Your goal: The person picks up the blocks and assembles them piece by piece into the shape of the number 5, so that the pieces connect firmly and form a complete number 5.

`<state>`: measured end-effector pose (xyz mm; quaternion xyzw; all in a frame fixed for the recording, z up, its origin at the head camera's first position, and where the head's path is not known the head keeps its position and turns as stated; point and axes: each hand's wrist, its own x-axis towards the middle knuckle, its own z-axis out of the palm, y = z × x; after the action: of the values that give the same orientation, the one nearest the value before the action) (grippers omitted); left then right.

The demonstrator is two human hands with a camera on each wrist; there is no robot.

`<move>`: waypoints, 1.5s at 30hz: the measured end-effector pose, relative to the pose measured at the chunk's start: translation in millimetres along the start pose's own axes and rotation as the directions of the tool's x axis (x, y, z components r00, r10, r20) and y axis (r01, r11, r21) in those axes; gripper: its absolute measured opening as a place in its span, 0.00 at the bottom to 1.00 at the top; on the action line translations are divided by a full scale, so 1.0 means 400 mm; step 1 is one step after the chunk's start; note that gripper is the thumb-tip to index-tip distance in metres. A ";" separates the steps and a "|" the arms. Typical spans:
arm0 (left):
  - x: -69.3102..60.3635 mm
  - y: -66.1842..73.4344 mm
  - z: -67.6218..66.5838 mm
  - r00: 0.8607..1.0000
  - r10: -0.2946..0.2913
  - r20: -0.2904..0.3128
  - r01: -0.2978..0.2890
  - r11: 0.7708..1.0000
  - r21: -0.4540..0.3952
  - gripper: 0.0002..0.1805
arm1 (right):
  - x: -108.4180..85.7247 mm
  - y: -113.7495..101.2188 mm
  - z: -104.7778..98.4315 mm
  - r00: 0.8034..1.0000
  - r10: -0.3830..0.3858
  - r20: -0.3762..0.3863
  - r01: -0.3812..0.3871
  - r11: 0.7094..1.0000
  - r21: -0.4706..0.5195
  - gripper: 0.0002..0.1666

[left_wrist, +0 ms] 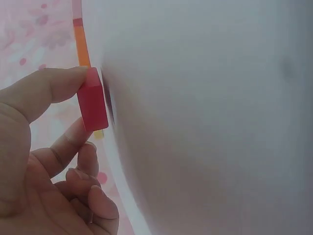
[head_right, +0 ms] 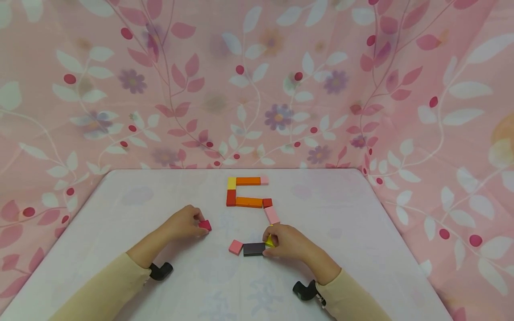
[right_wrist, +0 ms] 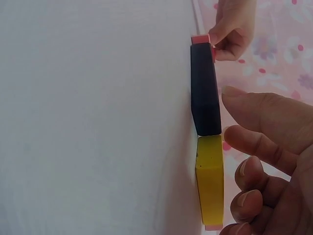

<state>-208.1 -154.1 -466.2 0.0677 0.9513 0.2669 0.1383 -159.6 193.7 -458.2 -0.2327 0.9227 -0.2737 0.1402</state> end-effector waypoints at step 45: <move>-0.021 0.126 0.072 0.993 0.073 0.097 -0.079 0.995 0.063 0.19 | 0.005 0.001 0.009 1.000 -0.001 0.015 0.001 1.000 -0.028 0.19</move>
<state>-188.8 -99.0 -461.5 0.1210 0.9489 0.2365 0.1704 -160.0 191.4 -461.5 -0.2371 0.9252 -0.2591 0.1436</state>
